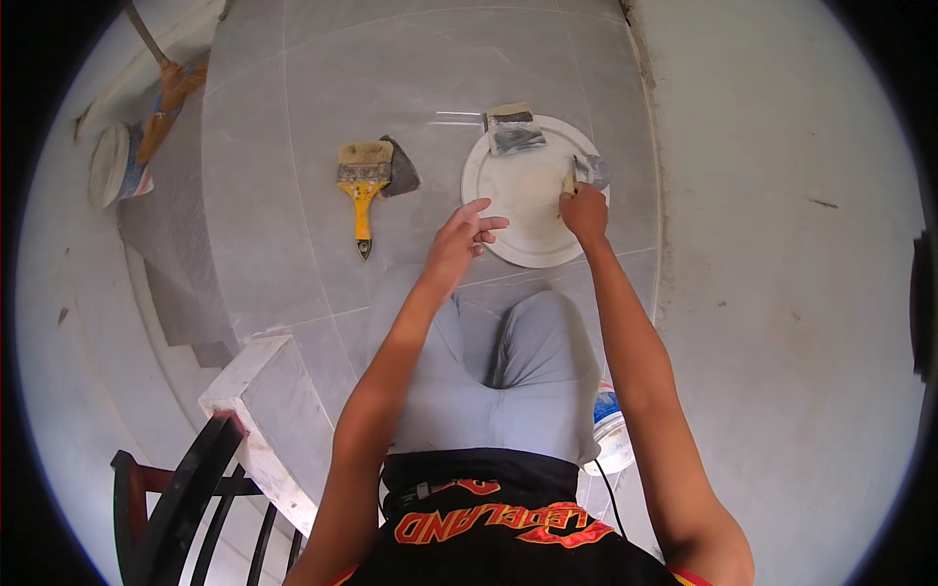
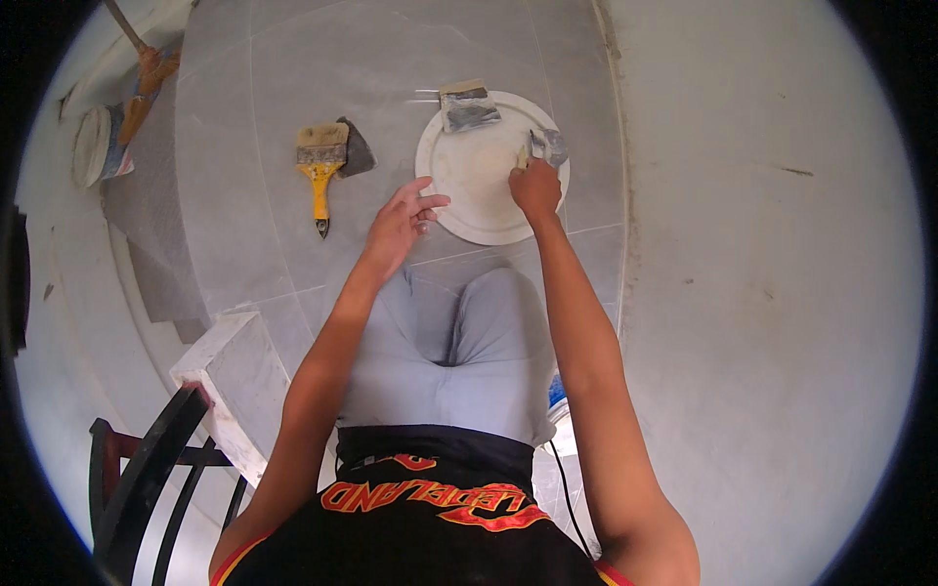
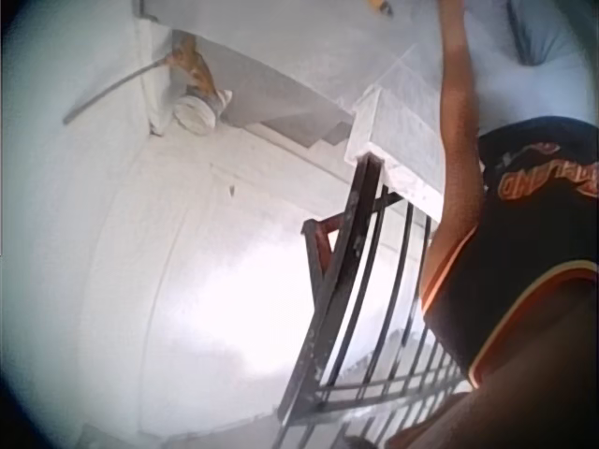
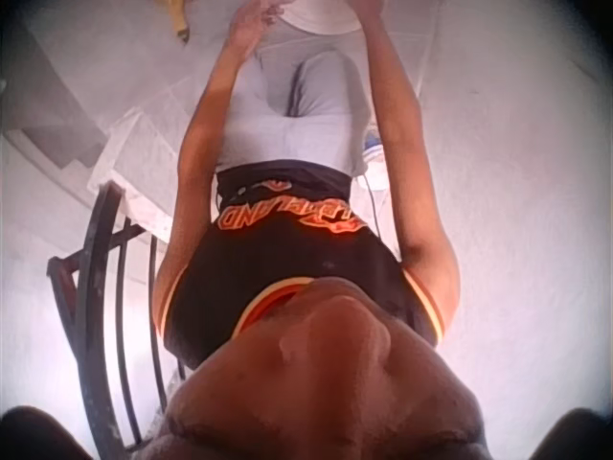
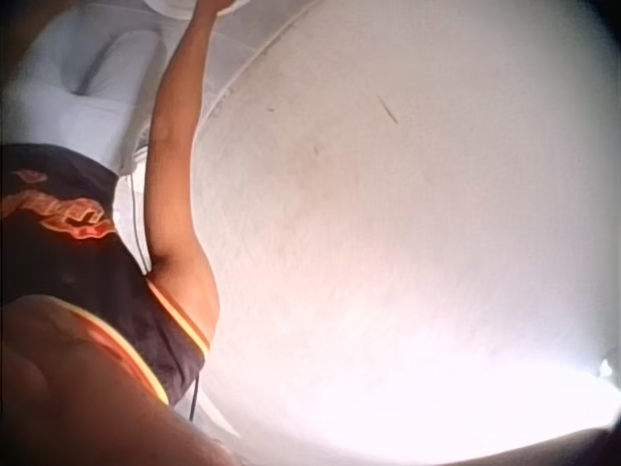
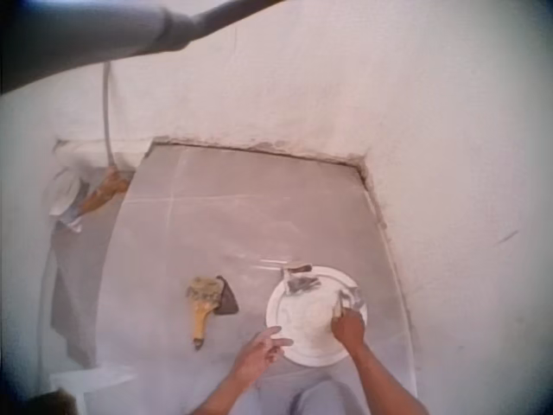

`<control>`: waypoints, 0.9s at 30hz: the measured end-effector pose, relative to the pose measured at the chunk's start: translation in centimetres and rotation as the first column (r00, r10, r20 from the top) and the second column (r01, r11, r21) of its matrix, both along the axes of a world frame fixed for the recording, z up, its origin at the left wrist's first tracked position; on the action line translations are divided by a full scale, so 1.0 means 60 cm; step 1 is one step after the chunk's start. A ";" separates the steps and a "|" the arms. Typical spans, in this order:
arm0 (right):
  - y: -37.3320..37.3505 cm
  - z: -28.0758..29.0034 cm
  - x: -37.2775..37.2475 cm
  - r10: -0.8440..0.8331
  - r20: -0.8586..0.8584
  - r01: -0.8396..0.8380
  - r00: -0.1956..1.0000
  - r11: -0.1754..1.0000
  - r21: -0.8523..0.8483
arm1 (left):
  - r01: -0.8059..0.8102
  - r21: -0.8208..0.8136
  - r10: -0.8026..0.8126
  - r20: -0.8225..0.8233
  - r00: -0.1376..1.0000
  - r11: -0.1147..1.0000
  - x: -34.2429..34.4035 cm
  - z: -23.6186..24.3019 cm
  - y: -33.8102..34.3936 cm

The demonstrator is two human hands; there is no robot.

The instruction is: Applying grout or plaster to tiled floor joints using a sponge and mixing tools.

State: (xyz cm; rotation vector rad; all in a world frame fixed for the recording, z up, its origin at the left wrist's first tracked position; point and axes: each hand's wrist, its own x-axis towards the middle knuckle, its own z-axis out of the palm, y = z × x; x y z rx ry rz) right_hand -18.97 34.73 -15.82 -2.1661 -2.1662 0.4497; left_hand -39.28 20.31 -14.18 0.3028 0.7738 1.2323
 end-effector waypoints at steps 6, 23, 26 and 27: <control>-0.008 0.035 -0.033 0.207 0.141 -0.192 0.968 0.974 -0.118 | -0.172 0.122 0.122 0.338 0.933 0.977 -0.008 0.101 -0.024; 0.013 0.029 0.043 0.073 -0.084 -0.075 0.994 0.997 -0.023 | 0.077 0.130 0.130 -0.991 0.009 0.988 0.009 -0.073 0.003; 0.018 0.016 0.021 0.144 0.048 -0.147 0.988 0.988 0.047 | 0.065 0.052 0.054 -0.998 -0.044 0.997 0.002 -0.089 0.000; 0.020 0.013 0.013 0.213 0.078 -0.219 0.974 0.971 0.091 | 0.053 -0.004 -0.002 -1.000 -0.027 0.999 -0.001 -0.093 0.003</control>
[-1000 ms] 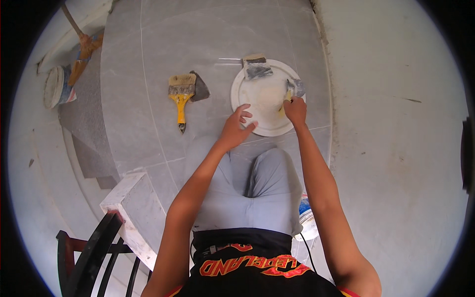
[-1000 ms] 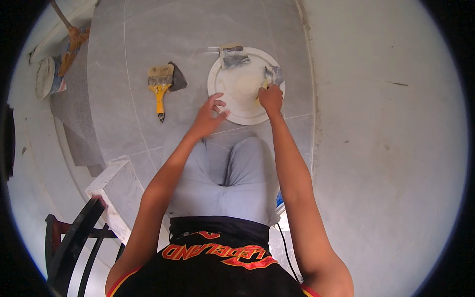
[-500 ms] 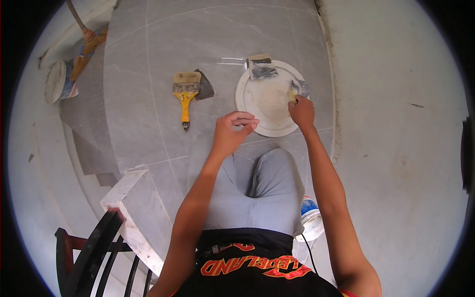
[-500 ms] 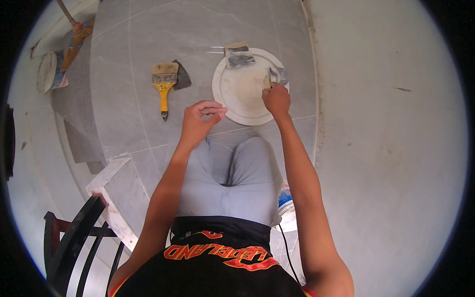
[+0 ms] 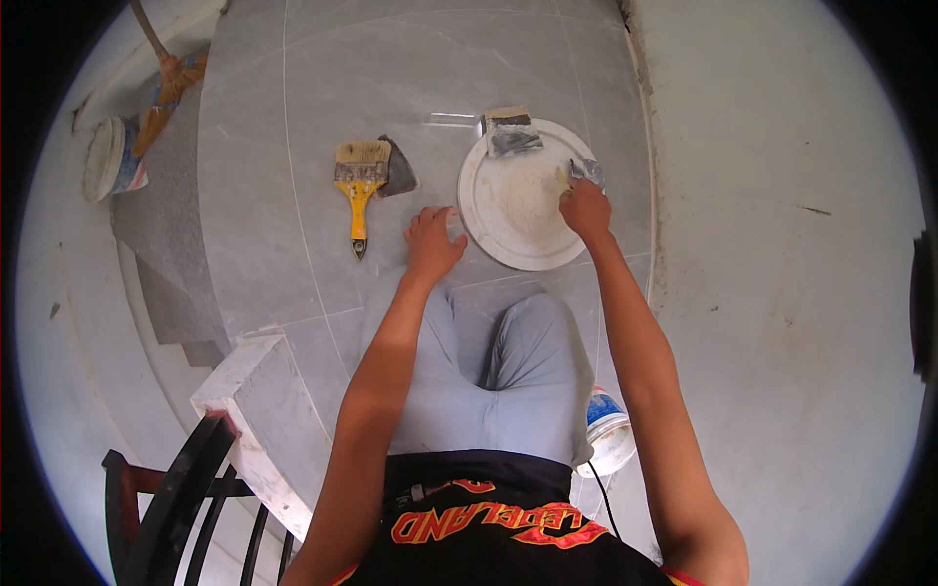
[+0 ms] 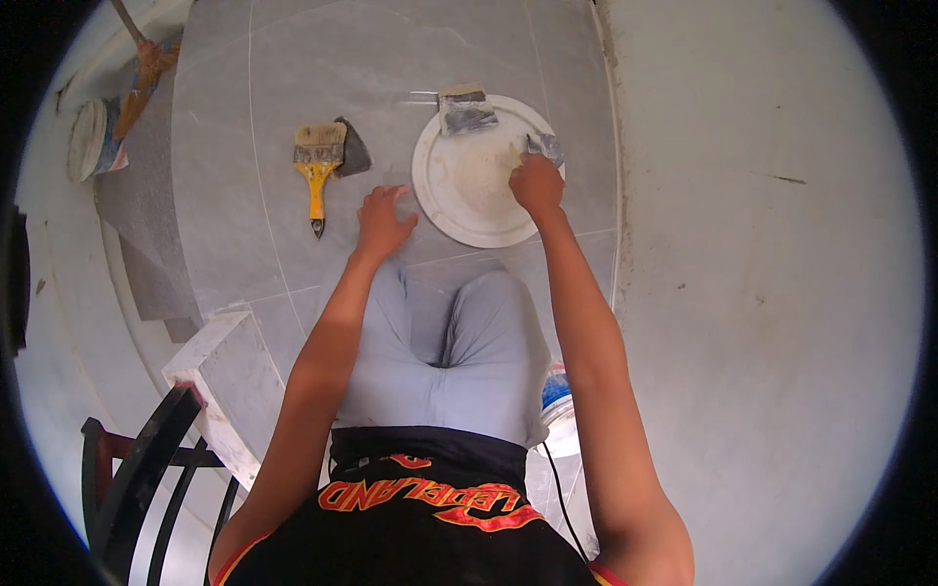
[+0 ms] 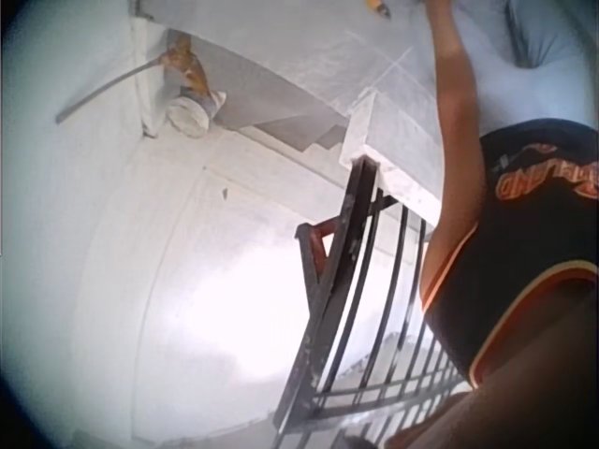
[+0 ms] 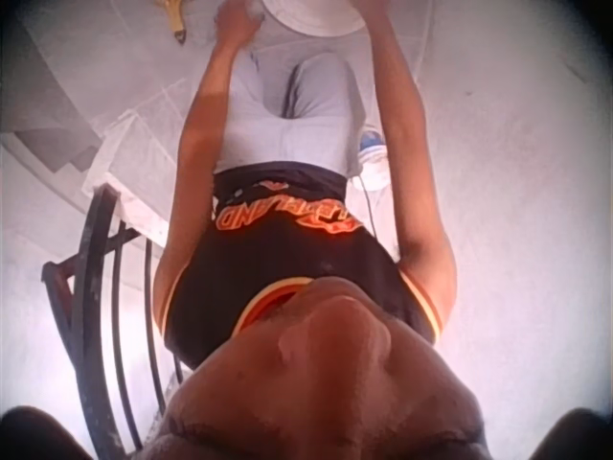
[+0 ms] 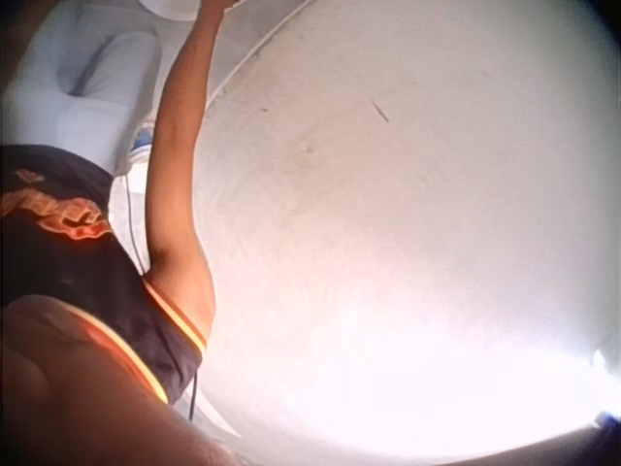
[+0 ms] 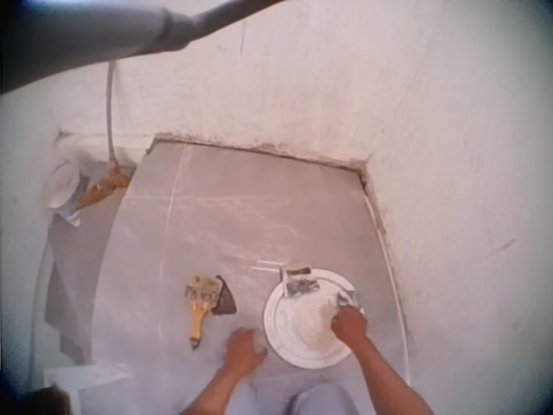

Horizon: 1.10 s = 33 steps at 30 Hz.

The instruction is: Applying grout or plaster to tiled floor joints using a sponge and mixing tools.

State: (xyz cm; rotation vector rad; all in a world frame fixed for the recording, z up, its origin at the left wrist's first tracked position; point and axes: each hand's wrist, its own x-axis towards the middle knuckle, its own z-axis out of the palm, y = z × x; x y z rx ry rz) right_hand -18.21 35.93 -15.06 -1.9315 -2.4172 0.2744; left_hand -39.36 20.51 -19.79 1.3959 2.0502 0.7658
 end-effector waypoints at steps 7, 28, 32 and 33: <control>-0.017 0.012 -0.029 0.446 0.239 -0.452 0.862 0.891 -0.032 | 0.002 0.029 -0.007 0.179 0.984 1.000 -0.001 -0.018 0.005; -0.037 -0.035 -0.019 -0.155 -0.284 0.123 0.946 0.984 -0.126 | -0.181 0.142 0.108 0.416 0.903 0.973 -0.007 -0.029 0.017; -0.050 -0.027 0.000 -0.096 -0.126 0.085 0.987 0.993 -0.084 | -0.197 0.137 0.118 0.443 0.889 0.971 -0.009 -0.027 0.020; -0.050 -0.024 0.011 -0.072 -0.142 0.064 0.987 0.996 -0.055 | -0.189 0.130 0.114 0.441 0.890 0.973 -0.006 -0.026 0.020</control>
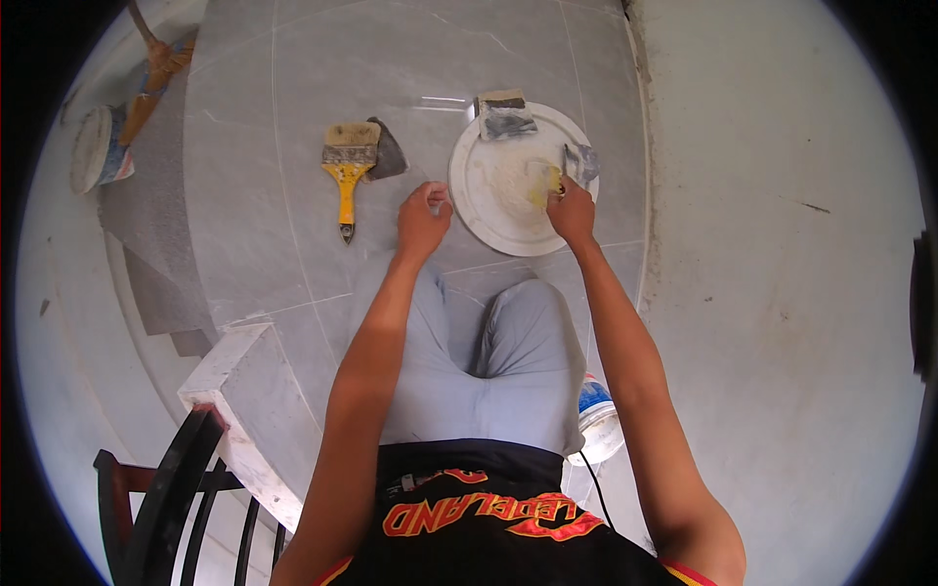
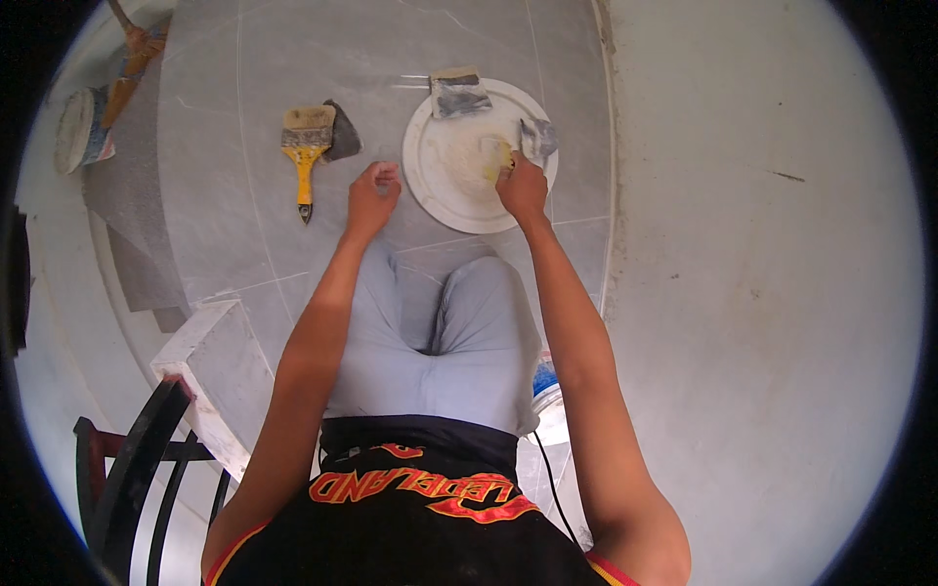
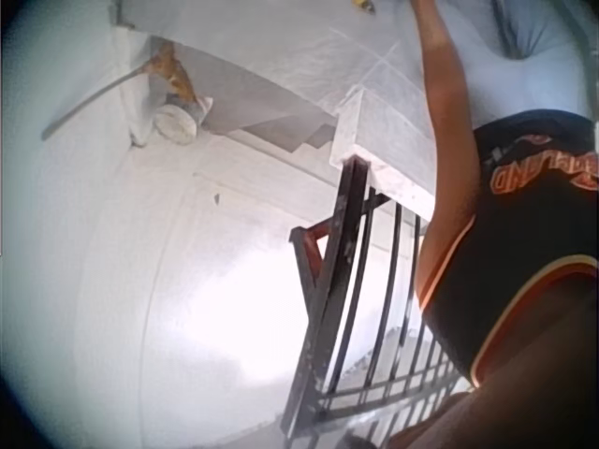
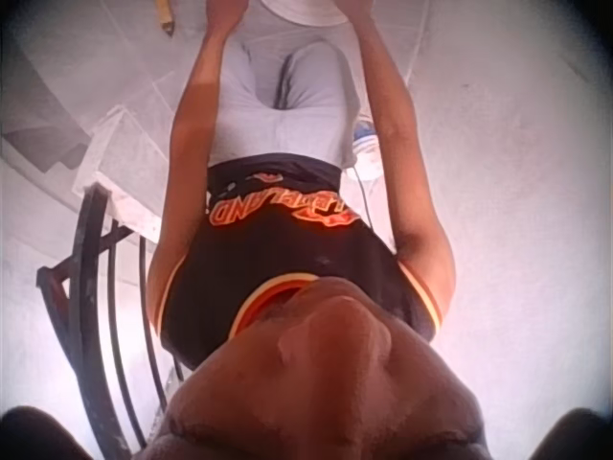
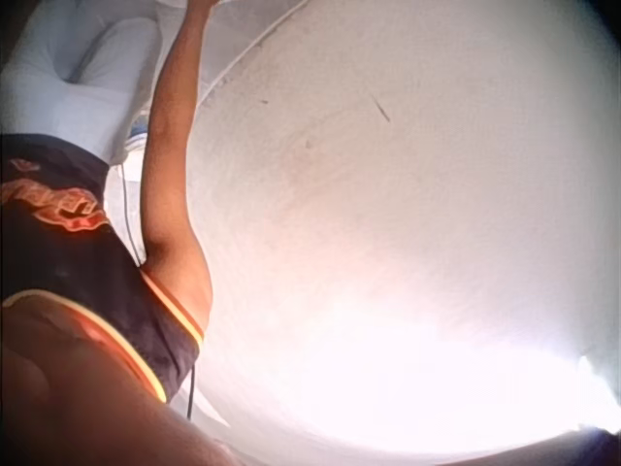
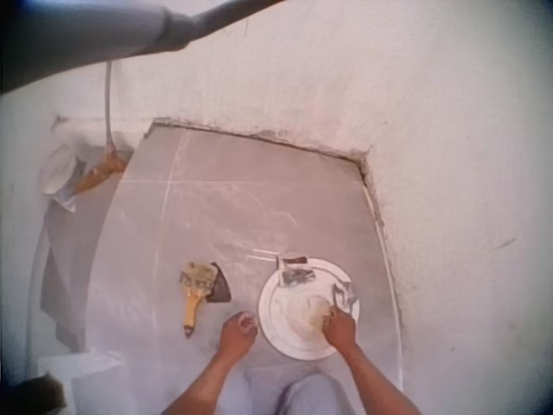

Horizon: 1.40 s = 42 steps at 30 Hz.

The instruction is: Applying grout or plaster to tiled floor joints using a sponge and mixing tools.

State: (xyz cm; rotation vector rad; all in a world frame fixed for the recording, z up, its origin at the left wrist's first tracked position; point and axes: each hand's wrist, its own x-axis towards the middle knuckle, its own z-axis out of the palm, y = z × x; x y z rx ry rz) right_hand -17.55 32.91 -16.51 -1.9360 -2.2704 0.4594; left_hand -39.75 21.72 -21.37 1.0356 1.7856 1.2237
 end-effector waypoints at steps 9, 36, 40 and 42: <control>-0.001 0.015 0.017 0.020 -0.078 -0.015 0.997 0.998 0.062 | -0.016 0.001 0.016 0.005 1.000 1.000 0.000 0.001 -0.001; 0.029 0.008 -0.030 0.140 0.185 -0.139 0.973 0.990 -0.017 | -0.024 -0.016 0.025 0.061 0.998 1.000 -0.001 0.005 -0.002; 0.021 0.024 -0.051 0.447 0.337 -0.473 0.829 0.881 -0.005 | -0.035 0.045 0.034 0.038 0.999 0.998 0.001 0.006 0.000; 0.010 0.033 -0.046 0.512 0.357 -0.536 0.781 0.844 -0.038 | -0.032 0.023 0.031 0.034 0.999 0.999 0.001 0.007 0.000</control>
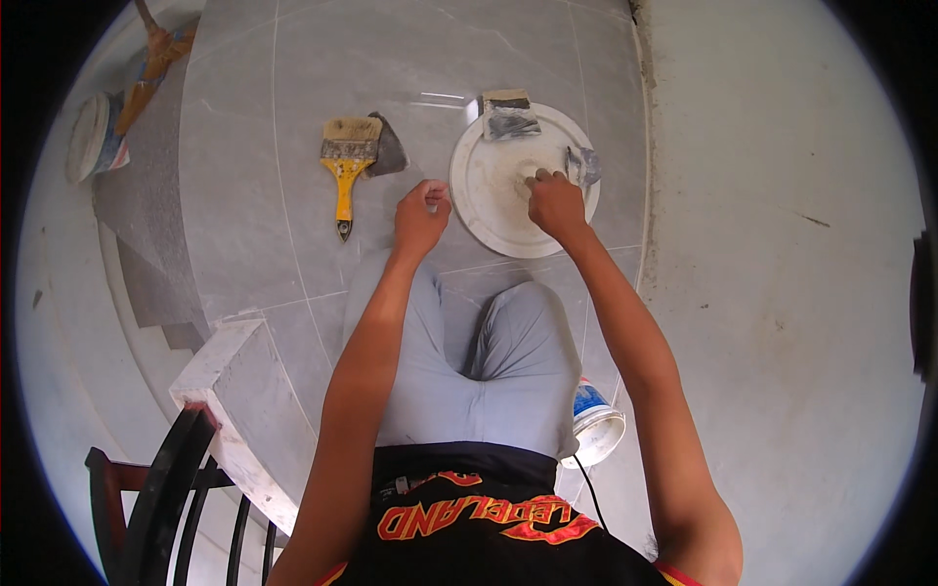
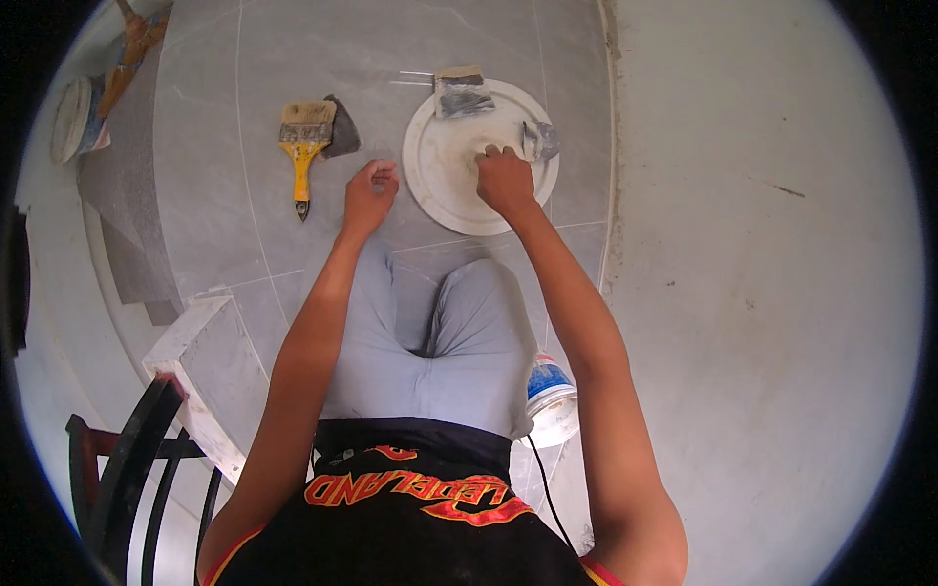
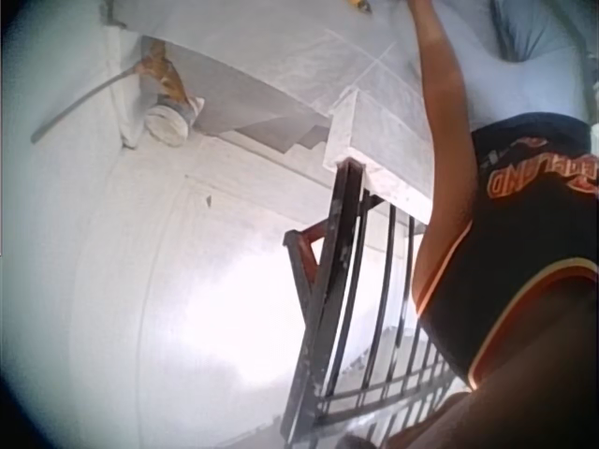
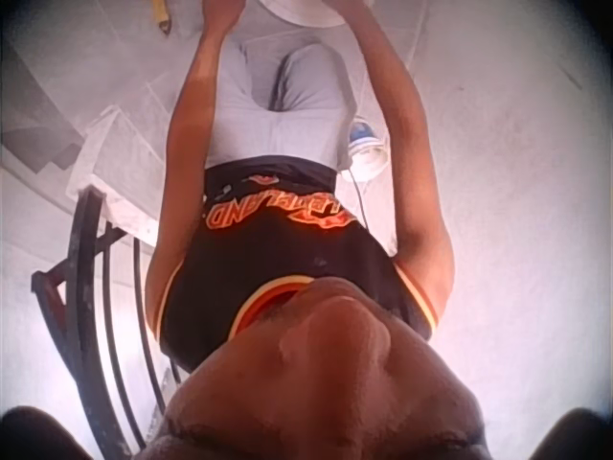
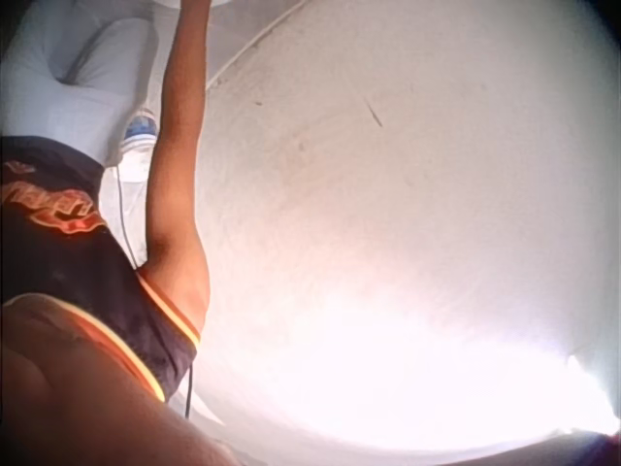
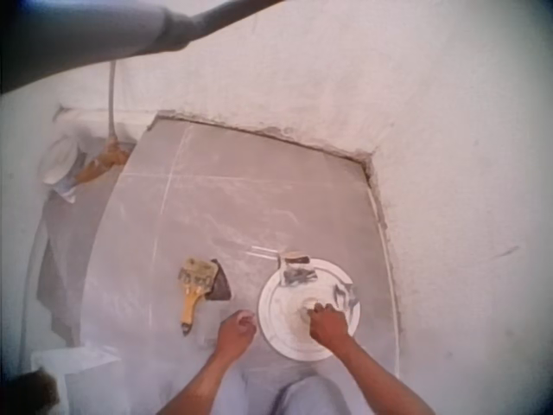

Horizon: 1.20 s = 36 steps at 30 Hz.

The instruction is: Applying grout or plaster to tiled floor joints using a sponge and mixing tools.

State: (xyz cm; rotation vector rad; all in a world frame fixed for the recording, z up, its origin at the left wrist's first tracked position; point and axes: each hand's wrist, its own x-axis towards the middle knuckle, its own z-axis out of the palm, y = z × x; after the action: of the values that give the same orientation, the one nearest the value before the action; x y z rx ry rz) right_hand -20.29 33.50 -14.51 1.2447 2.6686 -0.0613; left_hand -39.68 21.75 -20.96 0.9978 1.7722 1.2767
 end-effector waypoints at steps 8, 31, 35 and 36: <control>-0.005 0.019 0.024 -0.271 -0.252 0.272 0.929 0.962 -0.032 | 0.008 0.011 -0.009 0.007 1.000 1.000 -0.005 -0.002 -0.002; 0.053 -0.015 0.063 -0.215 -0.272 0.231 0.938 0.973 0.026 | 0.036 -0.035 -0.035 0.006 0.999 0.999 -0.005 0.004 0.003; 0.059 -0.014 0.056 -0.192 -0.311 0.210 0.931 0.977 0.025 | -0.003 -0.014 0.004 0.023 1.000 1.000 -0.002 -0.002 0.001; 0.057 -0.013 0.057 -0.197 -0.340 0.215 0.920 0.977 0.016 | -0.005 -0.009 0.005 0.019 1.000 1.000 -0.003 -0.001 0.001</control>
State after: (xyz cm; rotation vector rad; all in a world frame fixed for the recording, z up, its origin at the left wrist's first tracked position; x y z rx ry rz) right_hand -16.87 36.92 -15.26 1.6648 2.8187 -0.2585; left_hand -39.83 21.81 -21.03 0.9734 1.7655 1.2760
